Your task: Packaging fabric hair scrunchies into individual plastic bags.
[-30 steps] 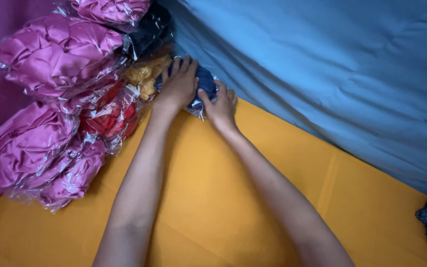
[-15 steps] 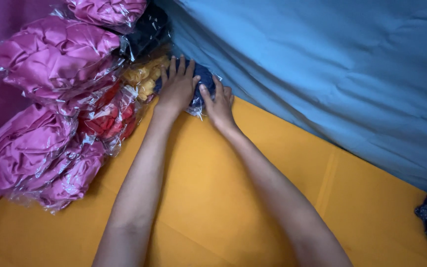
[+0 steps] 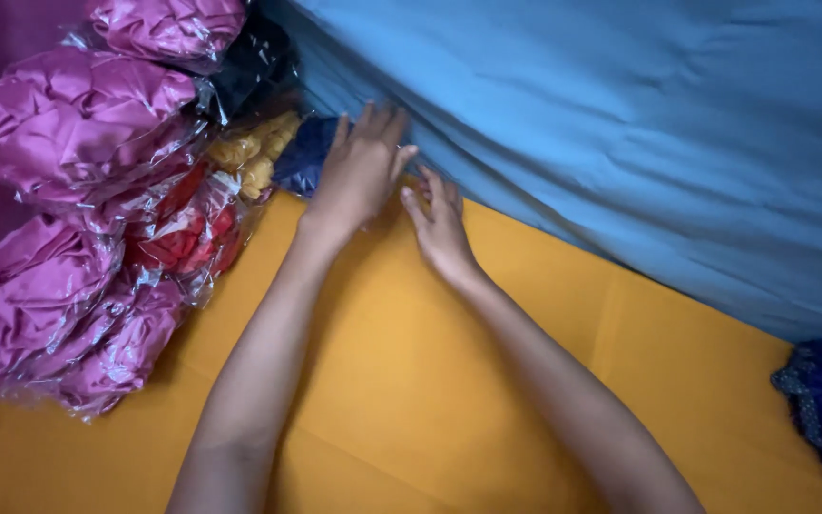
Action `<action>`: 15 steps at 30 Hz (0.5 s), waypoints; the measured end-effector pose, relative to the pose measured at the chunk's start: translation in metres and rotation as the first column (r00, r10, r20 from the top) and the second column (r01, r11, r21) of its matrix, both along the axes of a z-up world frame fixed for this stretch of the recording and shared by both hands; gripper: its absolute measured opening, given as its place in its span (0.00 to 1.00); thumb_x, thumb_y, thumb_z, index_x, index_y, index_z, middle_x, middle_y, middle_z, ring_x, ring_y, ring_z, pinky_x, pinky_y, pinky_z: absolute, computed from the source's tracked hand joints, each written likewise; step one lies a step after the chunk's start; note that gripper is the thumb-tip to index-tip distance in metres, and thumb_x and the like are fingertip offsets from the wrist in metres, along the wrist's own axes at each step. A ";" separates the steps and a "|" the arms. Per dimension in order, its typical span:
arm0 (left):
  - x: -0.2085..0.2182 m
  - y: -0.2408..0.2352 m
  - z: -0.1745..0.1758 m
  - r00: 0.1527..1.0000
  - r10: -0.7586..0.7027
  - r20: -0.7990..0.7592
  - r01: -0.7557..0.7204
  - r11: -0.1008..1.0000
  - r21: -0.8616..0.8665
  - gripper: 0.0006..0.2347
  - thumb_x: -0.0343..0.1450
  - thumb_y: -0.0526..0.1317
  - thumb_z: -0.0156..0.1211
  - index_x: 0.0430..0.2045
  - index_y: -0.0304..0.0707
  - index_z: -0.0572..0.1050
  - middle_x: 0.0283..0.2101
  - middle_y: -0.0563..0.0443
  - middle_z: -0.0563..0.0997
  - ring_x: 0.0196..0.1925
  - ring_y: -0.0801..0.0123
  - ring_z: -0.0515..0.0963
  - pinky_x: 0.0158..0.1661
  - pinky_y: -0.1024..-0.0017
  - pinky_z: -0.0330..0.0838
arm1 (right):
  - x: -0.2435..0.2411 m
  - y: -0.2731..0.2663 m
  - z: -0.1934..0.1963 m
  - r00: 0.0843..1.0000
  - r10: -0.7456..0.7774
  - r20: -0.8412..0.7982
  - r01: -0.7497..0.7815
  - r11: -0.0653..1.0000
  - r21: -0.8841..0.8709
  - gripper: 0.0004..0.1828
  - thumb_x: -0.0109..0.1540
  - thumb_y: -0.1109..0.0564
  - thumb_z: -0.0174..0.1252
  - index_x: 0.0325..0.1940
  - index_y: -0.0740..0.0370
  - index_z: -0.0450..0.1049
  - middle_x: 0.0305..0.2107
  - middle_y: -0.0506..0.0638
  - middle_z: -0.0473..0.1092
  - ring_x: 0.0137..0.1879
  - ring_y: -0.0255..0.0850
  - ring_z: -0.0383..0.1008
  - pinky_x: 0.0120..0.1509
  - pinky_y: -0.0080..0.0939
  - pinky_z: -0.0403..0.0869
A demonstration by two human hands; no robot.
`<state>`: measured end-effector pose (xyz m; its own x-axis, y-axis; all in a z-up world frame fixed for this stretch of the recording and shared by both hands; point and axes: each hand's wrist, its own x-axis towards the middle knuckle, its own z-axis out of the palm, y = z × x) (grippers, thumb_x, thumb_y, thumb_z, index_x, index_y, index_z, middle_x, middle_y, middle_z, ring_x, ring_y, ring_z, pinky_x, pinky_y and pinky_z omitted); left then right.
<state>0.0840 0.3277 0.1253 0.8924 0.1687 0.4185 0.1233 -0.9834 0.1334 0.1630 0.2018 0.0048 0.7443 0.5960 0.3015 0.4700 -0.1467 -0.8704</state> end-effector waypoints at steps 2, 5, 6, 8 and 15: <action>0.000 -0.017 0.004 0.999 -0.042 -0.008 0.042 0.999 -0.002 0.21 0.80 0.48 0.47 0.64 0.35 0.67 0.64 0.36 0.72 0.70 0.42 0.64 0.64 0.39 0.57 | -0.009 -0.026 0.021 1.000 0.004 0.008 -0.004 1.000 0.008 0.28 0.71 0.45 0.53 0.72 0.59 0.62 0.53 0.67 0.65 0.63 0.64 0.68 0.70 0.58 0.67; -0.002 -0.048 0.008 0.986 -0.167 0.020 0.168 0.986 -0.016 0.20 0.79 0.48 0.48 0.64 0.39 0.68 0.62 0.39 0.74 0.69 0.43 0.67 0.63 0.40 0.60 | -0.013 -0.076 0.032 0.999 0.012 0.036 -0.012 1.000 0.001 0.27 0.72 0.47 0.52 0.73 0.59 0.62 0.53 0.67 0.64 0.63 0.65 0.67 0.67 0.57 0.69; -0.003 -0.059 0.010 0.969 -0.239 0.058 0.241 0.970 -0.024 0.18 0.79 0.46 0.50 0.63 0.41 0.70 0.60 0.40 0.76 0.67 0.43 0.69 0.61 0.40 0.62 | -0.013 -0.094 0.033 0.998 0.025 0.055 -0.025 1.000 -0.011 0.27 0.72 0.49 0.52 0.74 0.57 0.61 0.53 0.65 0.64 0.62 0.64 0.67 0.65 0.56 0.72; -0.006 -0.086 0.017 0.950 -0.307 0.059 0.309 0.950 -0.039 0.17 0.78 0.46 0.50 0.61 0.42 0.71 0.59 0.41 0.77 0.65 0.44 0.71 0.60 0.42 0.64 | -0.013 -0.130 0.033 0.996 -0.002 0.089 0.005 1.000 -0.026 0.27 0.71 0.51 0.53 0.74 0.56 0.61 0.53 0.65 0.64 0.62 0.63 0.67 0.63 0.54 0.73; 0.001 -0.180 -0.003 0.832 -0.554 0.026 0.545 0.809 -0.221 0.15 0.77 0.43 0.51 0.58 0.43 0.74 0.59 0.44 0.78 0.65 0.46 0.73 0.62 0.46 0.64 | -0.022 -0.272 0.031 0.972 -0.160 0.171 0.170 0.984 -0.044 0.29 0.69 0.60 0.55 0.75 0.59 0.60 0.54 0.62 0.64 0.63 0.58 0.67 0.58 0.47 0.77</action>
<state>0.0847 0.1479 0.1222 0.8772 -0.2750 0.3936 -0.4198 -0.8370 0.3509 0.1411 -0.0701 0.0359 0.7764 0.4889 0.3977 0.5722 -0.2822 -0.7701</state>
